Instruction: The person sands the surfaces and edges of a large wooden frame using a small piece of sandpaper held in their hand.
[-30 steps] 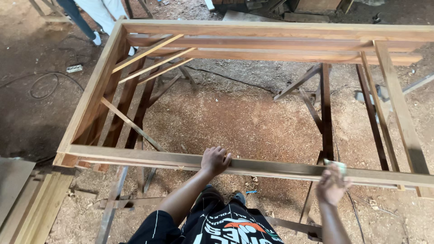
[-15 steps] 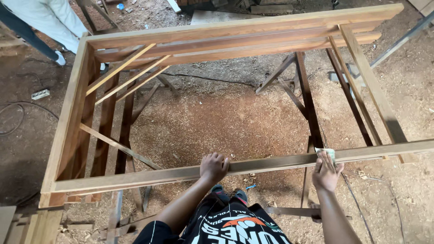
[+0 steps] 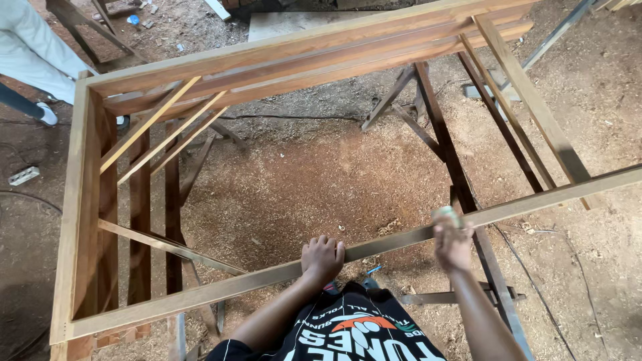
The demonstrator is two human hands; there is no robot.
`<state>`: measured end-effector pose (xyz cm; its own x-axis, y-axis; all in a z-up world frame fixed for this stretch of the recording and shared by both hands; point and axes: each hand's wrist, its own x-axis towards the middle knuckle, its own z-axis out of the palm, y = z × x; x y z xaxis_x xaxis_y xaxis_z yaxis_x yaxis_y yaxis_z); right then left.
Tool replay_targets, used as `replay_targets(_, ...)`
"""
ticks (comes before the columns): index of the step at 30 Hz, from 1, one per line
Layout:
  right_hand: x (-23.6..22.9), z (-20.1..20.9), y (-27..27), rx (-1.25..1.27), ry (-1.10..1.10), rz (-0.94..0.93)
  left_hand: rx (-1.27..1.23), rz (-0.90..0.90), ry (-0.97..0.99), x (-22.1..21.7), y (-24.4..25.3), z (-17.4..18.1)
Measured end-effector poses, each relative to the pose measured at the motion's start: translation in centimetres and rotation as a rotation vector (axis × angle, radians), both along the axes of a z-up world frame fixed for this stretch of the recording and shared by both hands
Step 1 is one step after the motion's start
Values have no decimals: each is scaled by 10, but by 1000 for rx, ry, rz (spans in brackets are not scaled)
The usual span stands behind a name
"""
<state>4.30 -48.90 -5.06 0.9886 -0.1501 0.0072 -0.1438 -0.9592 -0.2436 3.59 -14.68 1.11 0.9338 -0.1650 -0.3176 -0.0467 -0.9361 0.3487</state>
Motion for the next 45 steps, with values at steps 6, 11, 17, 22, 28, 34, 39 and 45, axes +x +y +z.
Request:
replay_targets(6, 19, -40, -30, -213, -349, -74, 0, -1, -15, 1, 2, 3)
replay_targets(11, -1, -47, 8, 95, -220, 39, -1, 19, 27, 2, -1, 8)
replay_targets(17, -2, -23, -63, -83, -284, 148, -9, 86, 54, 3, -3, 5)
replay_targets(22, 23, 1, -105, -115, -382, 48, 61, 84, -112, 2, -5, -8)
replay_targets(28, -7, 2, -55, -25, -404, 361, -69, 52, -339, 7, -50, -18)
replay_targets(34, 8, 3, -130, 31, -371, 241, -163, -11, -348, 22, -103, -23)
replay_targets(39, 13, 6, -126, 106, -245, -17, -143, -14, -355, 29, -127, -25)
replay_targets(45, -4, -4, -125, -63, -375, 429, -27, 21, -235, 28, -132, -16)
